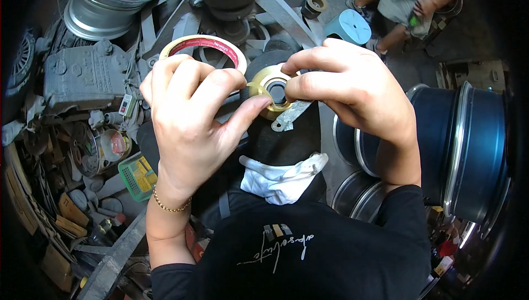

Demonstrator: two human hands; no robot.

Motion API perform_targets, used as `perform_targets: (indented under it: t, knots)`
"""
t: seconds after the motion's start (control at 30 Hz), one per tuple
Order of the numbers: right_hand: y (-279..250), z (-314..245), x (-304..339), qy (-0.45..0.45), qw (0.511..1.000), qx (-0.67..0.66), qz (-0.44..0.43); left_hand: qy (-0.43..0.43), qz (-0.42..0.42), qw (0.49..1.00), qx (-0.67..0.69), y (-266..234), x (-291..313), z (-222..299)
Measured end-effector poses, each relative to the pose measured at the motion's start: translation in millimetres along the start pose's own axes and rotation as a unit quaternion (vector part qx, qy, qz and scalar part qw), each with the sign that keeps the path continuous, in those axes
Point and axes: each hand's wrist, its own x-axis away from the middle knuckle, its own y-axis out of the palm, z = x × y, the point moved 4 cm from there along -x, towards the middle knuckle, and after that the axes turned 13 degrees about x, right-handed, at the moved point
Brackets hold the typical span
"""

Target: The person cleans a small gold-colored metal hub with a white cloth. They then apply a strip of yellow masking tape around the inner rim of the hub, using a metal tool to press the tape into place and trim the edges. The person works on a single hub throughout the clip.

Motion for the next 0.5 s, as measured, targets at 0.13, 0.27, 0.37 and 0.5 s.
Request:
perform_targets:
  t: [0.13, 0.27, 0.37, 0.5]
  knots:
    - [-0.3, 0.5, -0.2, -0.003, 1.000, 0.003, 0.003, -0.005, -0.003, 1.000, -0.001, 0.5, -0.1, 1.3]
    - [-0.7, -0.2, -0.8, 0.000, 1.000, 0.007, 0.003, -0.003, -0.006, 1.000, -0.009, -1.7, -0.5, 4.1]
    - [-0.6, -0.5, -1.0, 0.000, 1.000, 0.013, 0.002, -0.008, -0.009, 1.000, -0.015, -1.4, -0.5, 5.0]
    - [0.1, -0.3, -0.9, 0.000, 1.000, 0.016, 0.008, -0.012, -0.006, 1.000, -0.024, 0.5, -0.4, 4.7]
